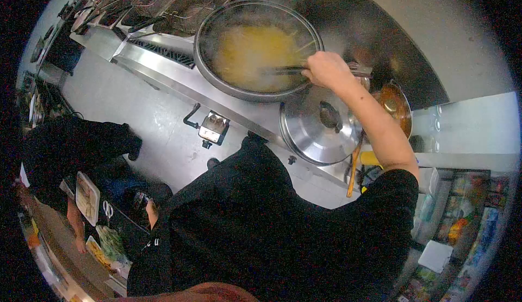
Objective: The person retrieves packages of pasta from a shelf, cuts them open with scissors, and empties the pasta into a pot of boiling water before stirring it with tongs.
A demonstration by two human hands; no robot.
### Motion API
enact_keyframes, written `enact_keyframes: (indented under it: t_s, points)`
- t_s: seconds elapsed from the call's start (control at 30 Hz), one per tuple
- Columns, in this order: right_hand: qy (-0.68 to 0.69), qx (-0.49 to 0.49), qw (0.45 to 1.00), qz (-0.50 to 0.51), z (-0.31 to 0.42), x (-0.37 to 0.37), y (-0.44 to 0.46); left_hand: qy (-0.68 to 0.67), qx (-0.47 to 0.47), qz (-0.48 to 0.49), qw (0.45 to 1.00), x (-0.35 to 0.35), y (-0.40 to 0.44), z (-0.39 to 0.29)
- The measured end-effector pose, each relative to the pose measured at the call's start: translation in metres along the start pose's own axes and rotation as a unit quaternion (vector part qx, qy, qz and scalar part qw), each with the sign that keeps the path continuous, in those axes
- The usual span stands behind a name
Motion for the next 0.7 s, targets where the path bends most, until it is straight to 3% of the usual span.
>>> enact_keyframes:
  t_s: [0.17, 0.27, 0.33, 0.43, 0.7]
  points:
    - [-0.047, 0.016, 0.999, -0.006, -0.012, -0.034, 0.007, 0.014, 0.012, 0.004, 1.000, 0.007, -0.002, 0.011]
    - [-0.085, -0.012, 0.995, 0.045, -0.029, -0.062, 0.032, 0.008, 0.013, -0.002, 1.000, 0.012, -0.002, 0.012]
    - [-0.123, -0.003, 0.991, -0.055, -0.042, -0.058, 0.047, 0.002, 0.014, -0.002, 1.000, 0.012, 0.000, 0.011]
    - [-0.142, 0.007, 0.989, -0.047, -0.062, -0.065, 0.074, -0.005, 0.013, -0.003, 1.000, 0.011, 0.000, 0.009]
    - [-0.137, -0.060, 0.988, 0.047, -0.089, 0.018, 0.074, -0.027, 0.016, 0.004, 1.000, 0.017, -0.005, 0.007]
Point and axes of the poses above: each hand's wrist, its own y-axis towards the middle knuckle, its own x-axis out of the back of the hand, z = x × y, the point moved 9 cm from there along y, towards the middle knuckle, and after that the axes turned 14 degrees about x, right-handed, at the moved point
